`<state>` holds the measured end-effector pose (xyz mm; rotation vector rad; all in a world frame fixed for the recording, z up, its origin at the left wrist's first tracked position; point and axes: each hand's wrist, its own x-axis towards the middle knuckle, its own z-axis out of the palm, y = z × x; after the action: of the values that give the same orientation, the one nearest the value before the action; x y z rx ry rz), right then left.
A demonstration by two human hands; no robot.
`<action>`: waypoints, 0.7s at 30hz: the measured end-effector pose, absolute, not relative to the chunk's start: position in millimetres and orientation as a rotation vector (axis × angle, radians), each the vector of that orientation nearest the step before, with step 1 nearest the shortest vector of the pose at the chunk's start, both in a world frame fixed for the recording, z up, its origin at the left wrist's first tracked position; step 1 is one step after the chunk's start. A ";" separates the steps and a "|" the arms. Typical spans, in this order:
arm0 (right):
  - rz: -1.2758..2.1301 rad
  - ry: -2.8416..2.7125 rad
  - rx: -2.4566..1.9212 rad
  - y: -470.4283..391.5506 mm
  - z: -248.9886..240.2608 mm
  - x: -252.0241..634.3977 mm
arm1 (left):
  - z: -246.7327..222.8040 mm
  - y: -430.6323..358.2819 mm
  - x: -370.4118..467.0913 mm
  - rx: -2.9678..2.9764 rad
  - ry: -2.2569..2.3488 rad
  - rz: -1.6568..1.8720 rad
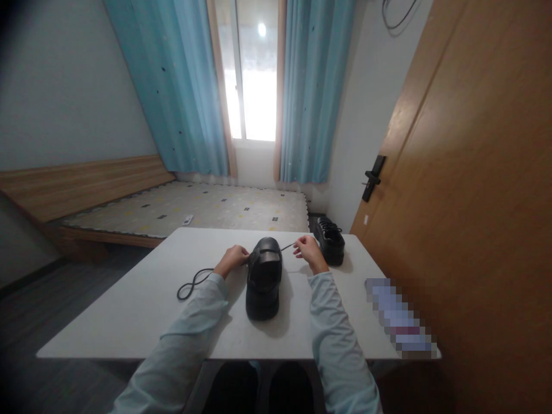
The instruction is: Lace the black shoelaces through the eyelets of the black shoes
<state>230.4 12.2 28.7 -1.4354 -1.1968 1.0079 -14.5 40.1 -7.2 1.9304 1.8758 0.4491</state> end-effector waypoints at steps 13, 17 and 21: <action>0.880 -1.221 -1.262 16.2 27.6 227.0 | -7.8 42.1 -17.2 1.727 1.731 0.778; 0.777 -1.204 -1.215 16.8 31.1 227.1 | 0.3 40.6 -12.8 1.658 1.608 1.041; 0.696 -1.187 -1.097 15.5 36.5 225.5 | 10.0 34.5 -4.8 1.545 1.197 1.435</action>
<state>225.5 15.5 36.5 -1.0970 -1.1874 0.6962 -4.8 34.5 10.0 1.5447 1.1971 1.4349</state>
